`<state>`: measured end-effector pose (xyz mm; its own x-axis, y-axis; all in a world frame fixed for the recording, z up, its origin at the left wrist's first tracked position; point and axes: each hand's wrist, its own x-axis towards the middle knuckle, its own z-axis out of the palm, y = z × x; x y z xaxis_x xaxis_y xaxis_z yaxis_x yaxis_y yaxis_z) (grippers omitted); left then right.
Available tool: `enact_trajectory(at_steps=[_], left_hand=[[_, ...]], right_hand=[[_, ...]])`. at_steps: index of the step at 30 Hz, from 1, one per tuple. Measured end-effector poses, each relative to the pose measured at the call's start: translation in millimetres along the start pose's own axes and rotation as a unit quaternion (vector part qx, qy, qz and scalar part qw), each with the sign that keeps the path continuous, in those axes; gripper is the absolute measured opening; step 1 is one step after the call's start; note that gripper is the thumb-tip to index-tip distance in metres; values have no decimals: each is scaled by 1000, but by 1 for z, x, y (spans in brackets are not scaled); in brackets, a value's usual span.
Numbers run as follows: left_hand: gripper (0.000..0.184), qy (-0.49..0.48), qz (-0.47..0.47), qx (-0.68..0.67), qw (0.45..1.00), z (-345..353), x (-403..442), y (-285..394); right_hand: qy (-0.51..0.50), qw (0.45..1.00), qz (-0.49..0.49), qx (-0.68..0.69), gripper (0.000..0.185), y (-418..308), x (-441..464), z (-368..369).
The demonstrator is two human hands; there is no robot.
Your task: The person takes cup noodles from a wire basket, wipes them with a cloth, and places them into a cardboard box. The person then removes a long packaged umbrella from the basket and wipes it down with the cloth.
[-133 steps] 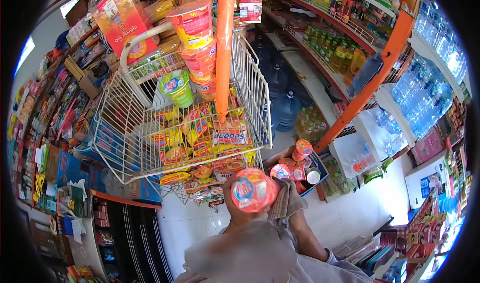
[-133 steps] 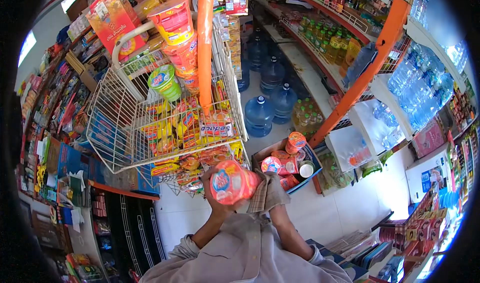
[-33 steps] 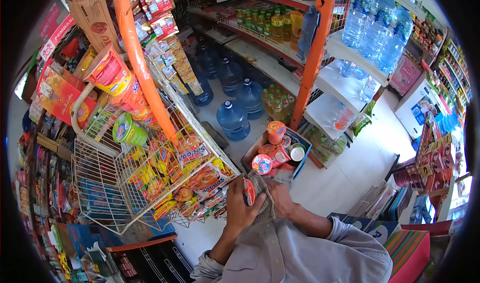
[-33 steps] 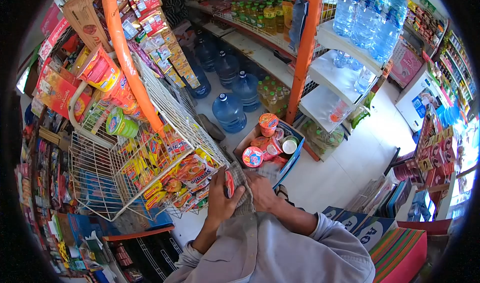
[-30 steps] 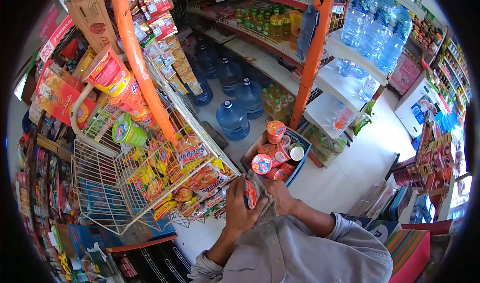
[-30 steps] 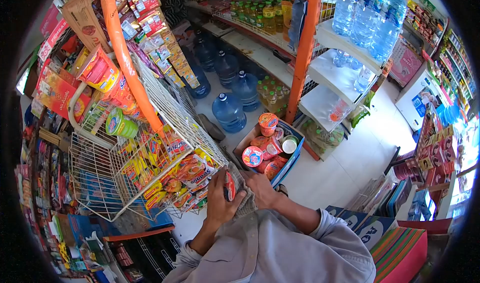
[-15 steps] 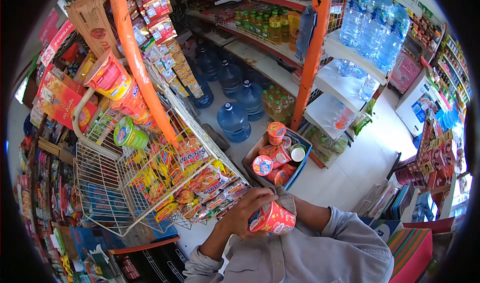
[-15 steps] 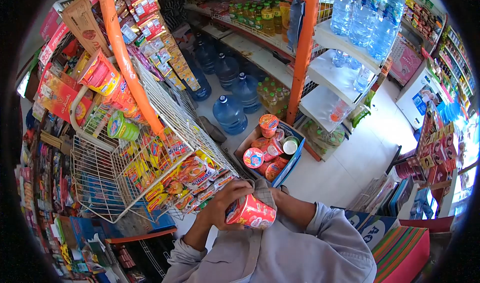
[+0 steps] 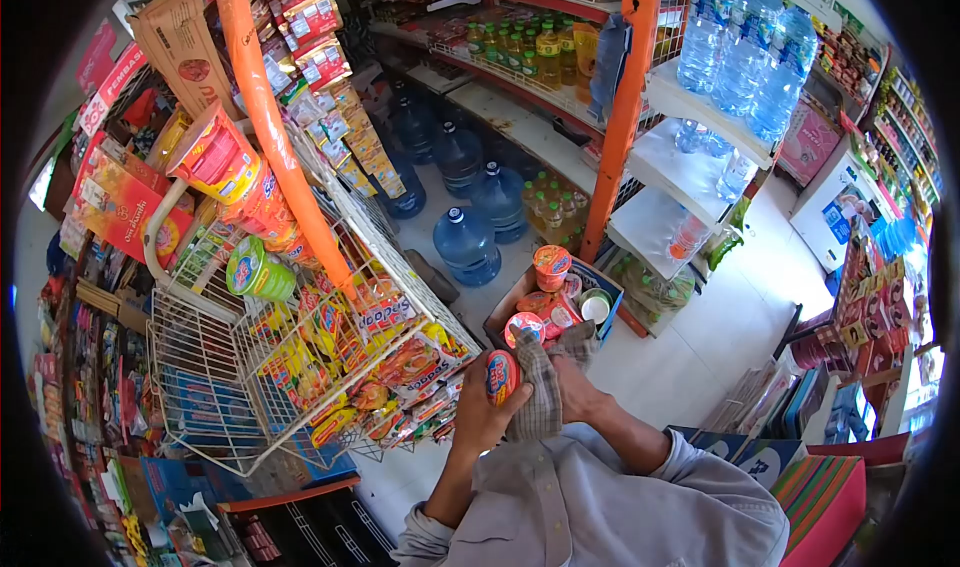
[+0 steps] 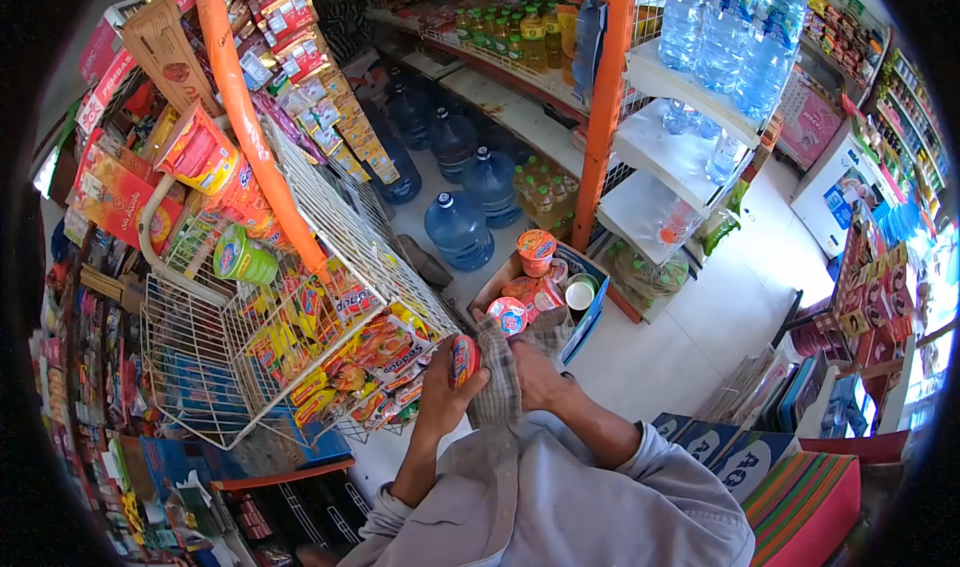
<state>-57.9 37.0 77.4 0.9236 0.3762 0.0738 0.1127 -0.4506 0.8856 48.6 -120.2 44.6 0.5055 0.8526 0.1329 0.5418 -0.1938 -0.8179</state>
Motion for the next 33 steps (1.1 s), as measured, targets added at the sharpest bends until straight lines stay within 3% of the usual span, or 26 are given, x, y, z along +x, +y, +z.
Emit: enact_trajectory(at_steps=[3,6,9,14,15,16,17,18,19,21,22,23,25,26,28,29,30,31,33], left_hand=[[72,-23,8,13,1000,-6,-5,12],[81,-29,113,39,992,-15,-8,10],[87,-67,176,20,982,-26,-6,3],[94,-149,282,-89,943,-20,-1,7],[94,-148,282,-88,944,-22,2,10],[94,-138,286,-92,944,-23,5,15],[94,-129,288,-96,944,-25,6,19],[93,-120,292,-100,944,-26,8,21],[93,-121,292,-100,944,-27,9,20],[92,-137,269,-74,951,-31,13,13],[92,-144,257,-61,954,-32,14,10],[92,-143,255,-61,954,-31,14,5],[90,-136,192,-91,968,-29,7,-7],[89,-135,159,-106,972,-27,2,-13],[84,-117,120,-144,975,-17,-4,-22],[79,-95,82,-181,976,-11,-6,-25],[75,-71,44,-217,973,-6,-7,-26],[75,-71,43,-217,973,-2,-8,-25],[65,-40,-55,-229,971,6,-8,-22]], right_hand=[[27,997,-63,44,96,5,0,-1],[31,985,-136,98,94,11,4,-1],[-39,933,-26,357,98,27,5,13],[-124,874,19,469,81,75,9,50],[-155,949,19,273,79,113,10,83],[-179,981,19,66,78,137,12,109],[-196,970,20,-143,76,161,8,130],[-195,970,21,-141,76,132,13,114],[-164,986,34,16,75,109,-6,88],[-94,940,56,324,73,46,-9,35],[-96,940,56,324,73,51,-11,32],[-112,881,108,446,68,59,-15,29],[-135,710,206,660,59,71,-22,27],[-133,707,208,663,59,65,-21,22],[-171,870,137,442,73,51,-13,-3],[-185,926,97,316,80,46,-11,-12],[-184,926,97,316,80,44,-10,-16],[-181,948,39,260,79,43,-9,-19],[-173,971,-80,141,76,35,-8,-24]])
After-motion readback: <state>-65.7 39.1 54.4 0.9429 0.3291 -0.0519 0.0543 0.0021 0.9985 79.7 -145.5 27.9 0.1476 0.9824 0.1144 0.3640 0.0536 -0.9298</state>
